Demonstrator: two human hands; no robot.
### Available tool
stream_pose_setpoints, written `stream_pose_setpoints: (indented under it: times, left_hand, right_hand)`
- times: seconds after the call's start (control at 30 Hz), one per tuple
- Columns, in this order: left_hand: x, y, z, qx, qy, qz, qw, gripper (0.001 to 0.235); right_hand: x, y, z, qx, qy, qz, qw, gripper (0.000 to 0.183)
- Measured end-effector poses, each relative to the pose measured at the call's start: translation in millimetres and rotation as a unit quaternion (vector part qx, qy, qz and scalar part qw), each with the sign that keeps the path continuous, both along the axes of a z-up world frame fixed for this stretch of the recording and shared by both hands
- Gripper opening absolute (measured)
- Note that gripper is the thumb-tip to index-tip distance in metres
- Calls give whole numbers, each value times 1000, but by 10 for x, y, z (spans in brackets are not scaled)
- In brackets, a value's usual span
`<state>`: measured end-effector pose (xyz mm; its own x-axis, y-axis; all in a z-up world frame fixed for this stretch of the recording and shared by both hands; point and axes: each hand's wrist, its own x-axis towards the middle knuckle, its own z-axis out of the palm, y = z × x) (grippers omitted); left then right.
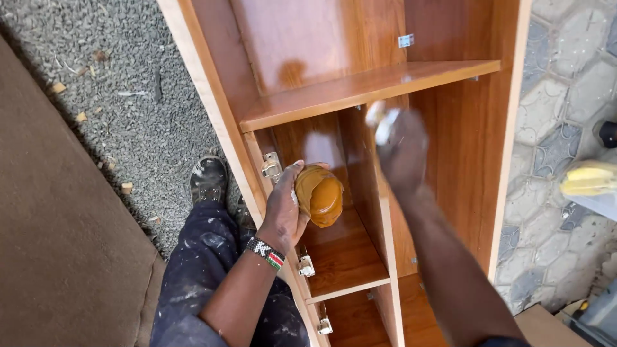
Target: The person applies a brown liquid finish to the interior of a wooden cabinet using a cloth. They repeatedly dip the cloth into a container held in the left hand and wipe the shelves and side panels of the cabinet.
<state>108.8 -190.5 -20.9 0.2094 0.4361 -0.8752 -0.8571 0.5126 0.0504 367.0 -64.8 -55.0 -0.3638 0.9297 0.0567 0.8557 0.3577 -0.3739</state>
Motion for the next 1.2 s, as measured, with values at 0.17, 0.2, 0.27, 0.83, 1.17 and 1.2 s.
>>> stream_pose_setpoints:
  times: [0.17, 0.2, 0.27, 0.83, 1.17, 1.2]
  left_hand:
    - [-471, 78, 61, 6, 39, 47, 998, 49]
    - [-554, 117, 31, 36, 54, 79, 995, 49]
    - [-815, 253, 91, 43, 86, 123, 988, 45]
    - [-498, 665, 334, 41, 71, 140, 987, 43]
    - [-1013, 470, 331, 56, 98, 184, 976, 49]
    - [-1068, 487, 362, 50, 106, 213, 970, 41]
  right_hand:
    - [-1021, 197, 142, -37, 44, -38, 998, 20]
    - [-1414, 2, 114, -98, 51, -44, 993, 25]
    - [-1952, -232, 147, -185, 64, -50, 979, 33]
    - [1629, 1305, 362, 81, -177, -157, 968, 19]
    - [-1543, 31, 39, 17, 118, -291, 949, 17]
    - [-2021, -231, 52, -42, 75, -339, 937, 30]
